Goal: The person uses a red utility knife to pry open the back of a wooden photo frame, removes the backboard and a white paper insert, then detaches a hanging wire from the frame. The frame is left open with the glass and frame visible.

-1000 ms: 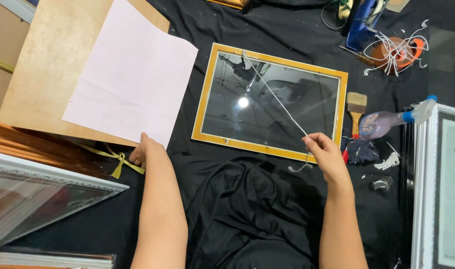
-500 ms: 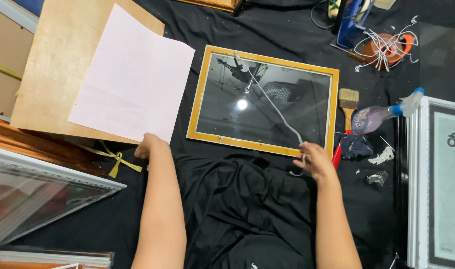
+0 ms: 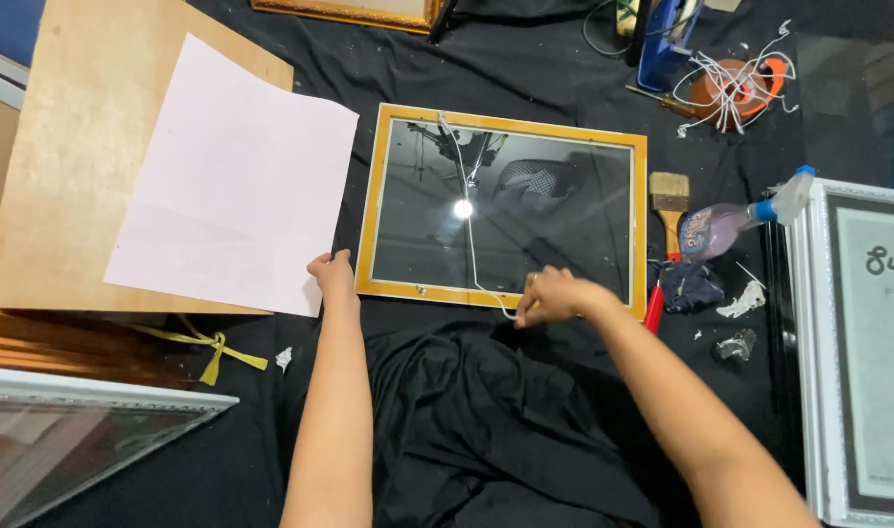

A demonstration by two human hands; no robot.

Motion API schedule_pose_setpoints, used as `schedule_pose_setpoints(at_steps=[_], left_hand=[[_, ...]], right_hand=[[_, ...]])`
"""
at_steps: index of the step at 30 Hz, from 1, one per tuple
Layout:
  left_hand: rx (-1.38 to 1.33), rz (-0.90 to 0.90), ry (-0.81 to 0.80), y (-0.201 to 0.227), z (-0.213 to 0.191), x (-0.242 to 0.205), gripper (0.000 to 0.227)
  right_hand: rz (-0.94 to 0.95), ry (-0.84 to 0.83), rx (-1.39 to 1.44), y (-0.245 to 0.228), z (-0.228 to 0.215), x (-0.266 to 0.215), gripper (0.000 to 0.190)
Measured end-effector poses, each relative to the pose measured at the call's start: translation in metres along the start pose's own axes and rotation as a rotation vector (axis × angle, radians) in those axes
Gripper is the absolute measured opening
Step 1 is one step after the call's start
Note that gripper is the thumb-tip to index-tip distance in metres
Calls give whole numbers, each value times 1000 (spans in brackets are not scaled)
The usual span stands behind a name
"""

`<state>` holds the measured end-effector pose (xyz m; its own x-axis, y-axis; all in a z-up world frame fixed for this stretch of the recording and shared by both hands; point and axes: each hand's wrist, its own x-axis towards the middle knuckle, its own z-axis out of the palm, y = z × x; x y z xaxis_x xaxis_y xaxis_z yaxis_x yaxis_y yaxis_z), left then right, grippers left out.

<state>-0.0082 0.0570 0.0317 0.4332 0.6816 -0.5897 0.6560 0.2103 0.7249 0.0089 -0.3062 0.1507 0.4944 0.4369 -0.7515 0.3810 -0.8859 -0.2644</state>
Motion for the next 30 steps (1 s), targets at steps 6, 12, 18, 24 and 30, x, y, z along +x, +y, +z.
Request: schedule_pose_setpoints(at_steps=[6, 12, 18, 24, 30], left_hand=[[43, 19, -203, 21, 2, -9, 45], [666, 210, -243, 55, 12, -38, 79], [986, 171, -506, 58, 16, -48, 127], [899, 140, -585, 51, 18, -35, 131], [888, 157, -576, 39, 22, -24, 136]], right_hand=[[10, 468, 591, 52, -112, 97, 26], [220, 629, 649, 46, -123, 206, 22], [280, 747, 492, 11, -112, 252, 58], [240, 713, 285, 42, -107, 322, 24], [453, 452, 83, 70, -215, 271, 36]])
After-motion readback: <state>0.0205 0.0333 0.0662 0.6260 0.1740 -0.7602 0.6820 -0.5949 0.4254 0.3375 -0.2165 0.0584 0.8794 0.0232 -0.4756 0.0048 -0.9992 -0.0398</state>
